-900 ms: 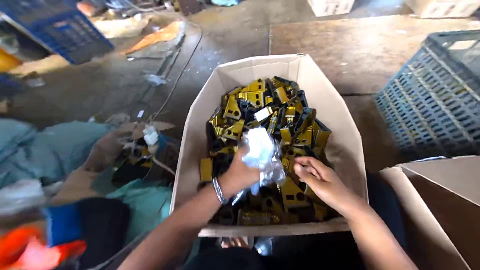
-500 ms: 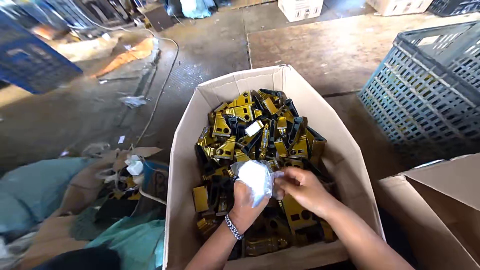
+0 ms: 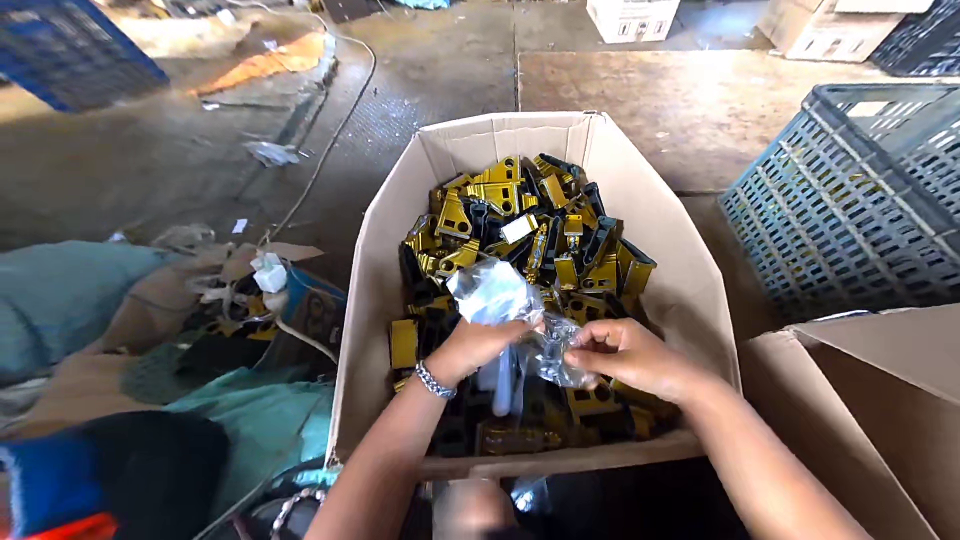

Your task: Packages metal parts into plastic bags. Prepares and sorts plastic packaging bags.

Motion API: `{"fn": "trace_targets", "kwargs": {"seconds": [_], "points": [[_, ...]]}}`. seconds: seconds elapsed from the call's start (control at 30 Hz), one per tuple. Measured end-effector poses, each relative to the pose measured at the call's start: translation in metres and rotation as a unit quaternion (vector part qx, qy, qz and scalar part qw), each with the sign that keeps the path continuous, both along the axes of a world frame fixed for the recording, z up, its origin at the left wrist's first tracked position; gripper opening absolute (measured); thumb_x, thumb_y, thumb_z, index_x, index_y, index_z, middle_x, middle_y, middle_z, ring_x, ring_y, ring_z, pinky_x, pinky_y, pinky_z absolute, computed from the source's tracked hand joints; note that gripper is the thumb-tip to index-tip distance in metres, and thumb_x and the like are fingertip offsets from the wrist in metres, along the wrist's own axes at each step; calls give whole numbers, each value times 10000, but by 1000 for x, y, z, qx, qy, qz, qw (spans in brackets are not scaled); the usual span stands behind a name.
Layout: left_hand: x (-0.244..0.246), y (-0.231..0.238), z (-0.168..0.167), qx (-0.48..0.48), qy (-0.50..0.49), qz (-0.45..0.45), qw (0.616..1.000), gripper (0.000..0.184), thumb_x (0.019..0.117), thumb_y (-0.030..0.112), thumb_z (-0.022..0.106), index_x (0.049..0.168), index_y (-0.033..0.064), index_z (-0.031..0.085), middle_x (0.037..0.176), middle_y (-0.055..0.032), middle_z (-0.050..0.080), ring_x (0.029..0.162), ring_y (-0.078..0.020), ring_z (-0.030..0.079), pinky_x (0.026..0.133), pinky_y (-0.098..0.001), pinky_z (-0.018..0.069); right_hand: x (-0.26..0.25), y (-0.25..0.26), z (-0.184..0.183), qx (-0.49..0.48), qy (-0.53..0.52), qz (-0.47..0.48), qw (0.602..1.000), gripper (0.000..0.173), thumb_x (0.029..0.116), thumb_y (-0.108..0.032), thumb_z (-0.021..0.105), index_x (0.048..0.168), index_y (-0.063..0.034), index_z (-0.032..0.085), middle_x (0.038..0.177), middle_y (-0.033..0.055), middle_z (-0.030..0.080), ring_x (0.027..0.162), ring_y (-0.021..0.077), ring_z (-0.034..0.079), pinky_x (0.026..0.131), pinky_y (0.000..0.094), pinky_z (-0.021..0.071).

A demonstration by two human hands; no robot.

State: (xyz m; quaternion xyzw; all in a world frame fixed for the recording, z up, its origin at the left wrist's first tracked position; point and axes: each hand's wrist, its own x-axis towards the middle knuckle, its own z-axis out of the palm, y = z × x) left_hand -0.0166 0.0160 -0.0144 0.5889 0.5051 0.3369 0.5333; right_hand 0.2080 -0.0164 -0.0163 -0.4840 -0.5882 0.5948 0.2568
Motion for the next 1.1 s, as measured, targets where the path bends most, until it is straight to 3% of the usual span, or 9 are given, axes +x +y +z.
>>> {"fn": "trace_targets", "kwargs": {"seconds": [0.1, 0.23, 0.37, 0.53, 0.63, 0.7, 0.87, 1.0, 1.1], "points": [[3, 1, 1, 25, 93, -56, 994, 259, 909, 29, 703, 1151, -34, 636, 968, -24, 655, 872, -10, 610, 829, -216, 531, -1, 0, 10, -3, -49, 50, 998, 190, 1012, -94, 603, 1112, 54, 668, 966, 63, 687, 821, 48, 657, 795, 234, 563], [-16, 3, -21, 146, -10, 117, 982, 337, 902, 111, 751, 1206, 30, 631, 983, -29, 691, 828, -74, 662, 759, -286, 584, -6, 5, 15, 26, 21, -116, 993, 164, 923, -85, 737, 845, -22, 607, 688, -2, 640, 566, 61, 606, 586, 226, 552], [6, -21, -7, -1, -181, -5, 984, 280, 780, 22, 790, 1020, 79, 658, 837, 25, 709, 765, -73, 683, 734, -269, 596, -27, 8, 21, 53, -81, 15, 995, 340, 829, -225, 850, 879, 38, 640, 740, 49, 606, 597, 82, 587, 590, 252, 545], [-11, -12, -18, 33, -80, 58, 995, 250, 766, -75, 782, 907, 85, 654, 779, 54, 663, 756, -39, 644, 744, -244, 576, -1, 30, 24, 112, -132, 0, 985, 267, 900, -170, 781, 799, -14, 590, 657, 47, 604, 547, 99, 582, 554, 276, 526], [-29, -4, -43, 104, -17, 159, 982, 311, 754, -54, 789, 1008, 42, 636, 844, 23, 648, 784, -35, 630, 739, -244, 567, 25, 23, 10, 101, -296, 92, 946, 256, 923, -226, 762, 1014, 8, 710, 1051, 181, 699, 998, 320, 674, 901, 525, 544], [-34, -3, -56, 97, -29, 190, 976, 388, 781, -47, 766, 1130, -7, 600, 931, -12, 659, 849, -43, 645, 789, -243, 571, 16, 7, -10, 22, -438, 257, 861, 409, 945, -342, 727, 1187, -12, 736, 1501, 273, 468, 1392, 543, 368, 1097, 784, 223], [-21, -4, -60, 150, -138, 200, 959, 370, 822, -45, 729, 1166, 3, 601, 969, -7, 724, 896, -79, 700, 828, -270, 600, -12, 3, -44, -64, -563, 367, 738, 471, 991, -212, 650, 1419, -28, 583, 1625, 369, 144, 1493, 602, 62, 1106, 823, -32], [-12, -7, -67, 204, -114, 199, 952, 346, 824, 24, 783, 1119, -57, 621, 946, -28, 723, 885, -65, 699, 859, -256, 594, 15, -10, -36, -29, -375, 204, 904, 390, 942, -342, 723, 1128, 0, 748, 1576, 273, 367, 1492, 486, 235, 1160, 731, 123], [2, -11, -65, 203, -124, 192, 952, 365, 835, 34, 773, 1136, -81, 600, 960, -22, 714, 901, -43, 690, 869, -230, 587, 38, -37, -11, -34, -22, -32, 999, 496, 916, -377, 690, 1249, -10, 663, 1355, 77, 626, 1263, 162, 574, 1075, 369, 474]]}}
